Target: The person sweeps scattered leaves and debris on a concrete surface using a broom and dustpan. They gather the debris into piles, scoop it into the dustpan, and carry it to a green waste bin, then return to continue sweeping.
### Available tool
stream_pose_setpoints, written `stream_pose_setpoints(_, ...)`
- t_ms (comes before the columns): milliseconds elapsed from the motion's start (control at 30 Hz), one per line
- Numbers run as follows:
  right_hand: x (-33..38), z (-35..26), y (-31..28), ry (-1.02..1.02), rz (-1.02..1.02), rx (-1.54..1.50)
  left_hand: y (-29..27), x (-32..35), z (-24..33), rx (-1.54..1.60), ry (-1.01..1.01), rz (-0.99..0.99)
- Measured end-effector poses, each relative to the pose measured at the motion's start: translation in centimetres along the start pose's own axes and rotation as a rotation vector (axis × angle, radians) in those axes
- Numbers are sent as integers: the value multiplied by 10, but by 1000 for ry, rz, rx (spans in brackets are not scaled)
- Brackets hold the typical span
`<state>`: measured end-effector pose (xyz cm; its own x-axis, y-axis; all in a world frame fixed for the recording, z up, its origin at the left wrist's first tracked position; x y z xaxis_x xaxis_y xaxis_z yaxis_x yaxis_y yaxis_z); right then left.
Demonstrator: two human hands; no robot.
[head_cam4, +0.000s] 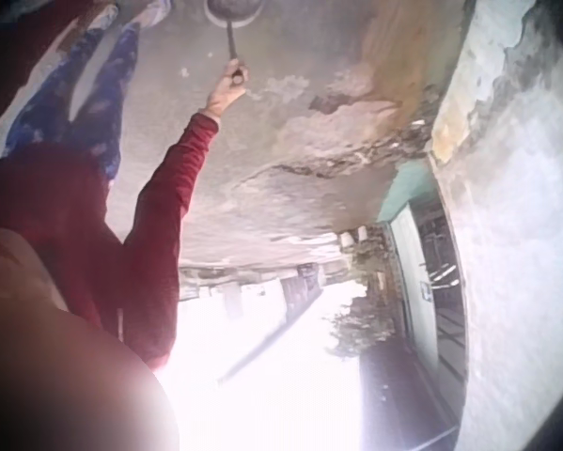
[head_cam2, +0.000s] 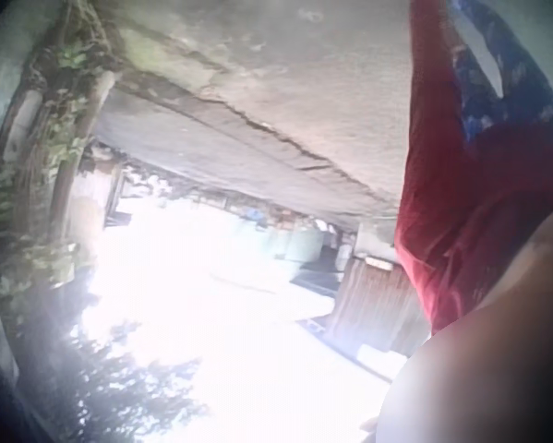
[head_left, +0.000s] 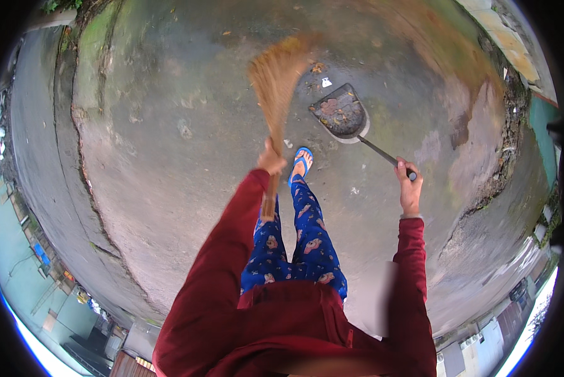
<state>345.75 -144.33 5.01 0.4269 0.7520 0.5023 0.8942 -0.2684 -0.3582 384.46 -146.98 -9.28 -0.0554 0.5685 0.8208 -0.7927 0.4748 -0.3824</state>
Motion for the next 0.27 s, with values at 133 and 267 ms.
stream_pose_setpoints(133, -6, 20, -7, 37, 36, -91, 53, 74, 8, -269, 44, -259)
stream_pose_setpoints(267, -12, 41, -7, 41, 2, -79, 49, 108, 14, -270, 9, -436)
Point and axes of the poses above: each hand's wrist, its own x-axis away from the middle knuckle, its own y-axis out of the palm, z = x × y, the point moved 7 cm from there along -x, towards the middle knuckle, and after that the axes turned 5 degrees about x, right-handed, at the moved point
